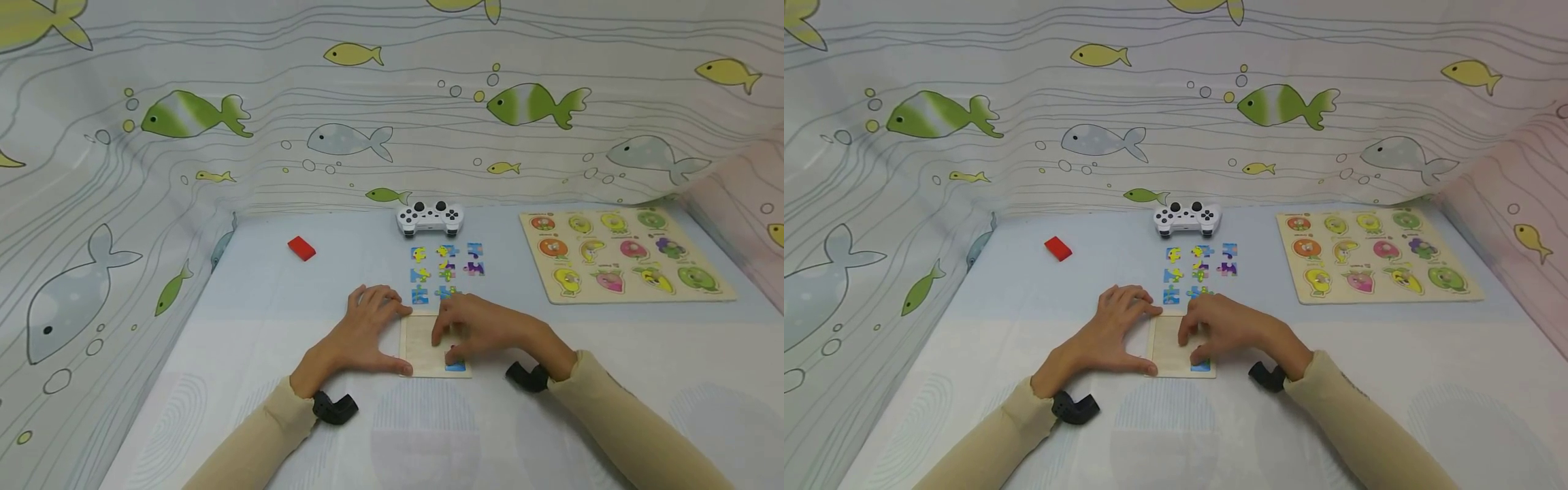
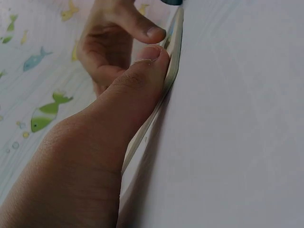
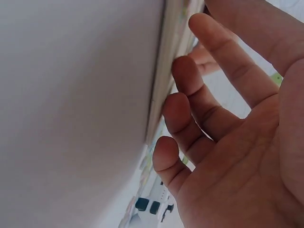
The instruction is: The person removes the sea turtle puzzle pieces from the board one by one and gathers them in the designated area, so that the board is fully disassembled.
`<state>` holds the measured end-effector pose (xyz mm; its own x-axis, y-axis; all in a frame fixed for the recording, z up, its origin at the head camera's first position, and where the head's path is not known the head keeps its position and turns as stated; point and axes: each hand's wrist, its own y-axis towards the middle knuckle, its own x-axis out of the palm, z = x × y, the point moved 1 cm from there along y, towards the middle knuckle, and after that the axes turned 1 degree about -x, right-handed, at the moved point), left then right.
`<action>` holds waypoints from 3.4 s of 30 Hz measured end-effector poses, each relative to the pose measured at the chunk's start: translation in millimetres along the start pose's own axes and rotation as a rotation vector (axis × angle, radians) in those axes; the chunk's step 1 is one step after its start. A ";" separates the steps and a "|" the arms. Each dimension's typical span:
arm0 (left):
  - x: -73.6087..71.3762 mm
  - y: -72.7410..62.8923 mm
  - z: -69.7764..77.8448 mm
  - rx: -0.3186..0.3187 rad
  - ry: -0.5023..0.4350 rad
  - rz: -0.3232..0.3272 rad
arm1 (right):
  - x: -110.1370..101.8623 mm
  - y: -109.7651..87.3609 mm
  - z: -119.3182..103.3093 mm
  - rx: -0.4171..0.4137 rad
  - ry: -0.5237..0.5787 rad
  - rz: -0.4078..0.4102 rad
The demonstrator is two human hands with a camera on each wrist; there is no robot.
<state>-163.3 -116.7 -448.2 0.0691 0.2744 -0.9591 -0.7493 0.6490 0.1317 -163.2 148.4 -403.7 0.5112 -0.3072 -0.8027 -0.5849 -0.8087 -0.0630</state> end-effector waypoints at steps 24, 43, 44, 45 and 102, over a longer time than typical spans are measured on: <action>-1.0 -1.2 2.1 -0.003 0.003 0.009 | 4.7 -20.4 -4.6 0.012 -0.050 -0.006; 0.6 -0.6 0.8 0.002 0.016 0.015 | 6.6 -19.8 -3.4 -0.015 0.004 -0.038; 0.5 -0.6 0.8 0.002 0.016 0.014 | 6.5 -19.7 -4.0 -0.016 0.006 -0.037; 0.3 -0.7 0.9 0.002 0.016 0.013 | 6.4 -19.6 -4.6 -0.016 0.008 -0.037; -2.5 -1.5 3.1 -0.011 -0.005 -0.002 | 7.9 -22.4 -11.6 0.023 0.020 -0.059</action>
<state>-160.3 -116.1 -445.2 0.0741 0.2767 -0.9581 -0.7564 0.6416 0.1268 -138.7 158.3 -401.8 0.5578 -0.2691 -0.7851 -0.5674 -0.8141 -0.1240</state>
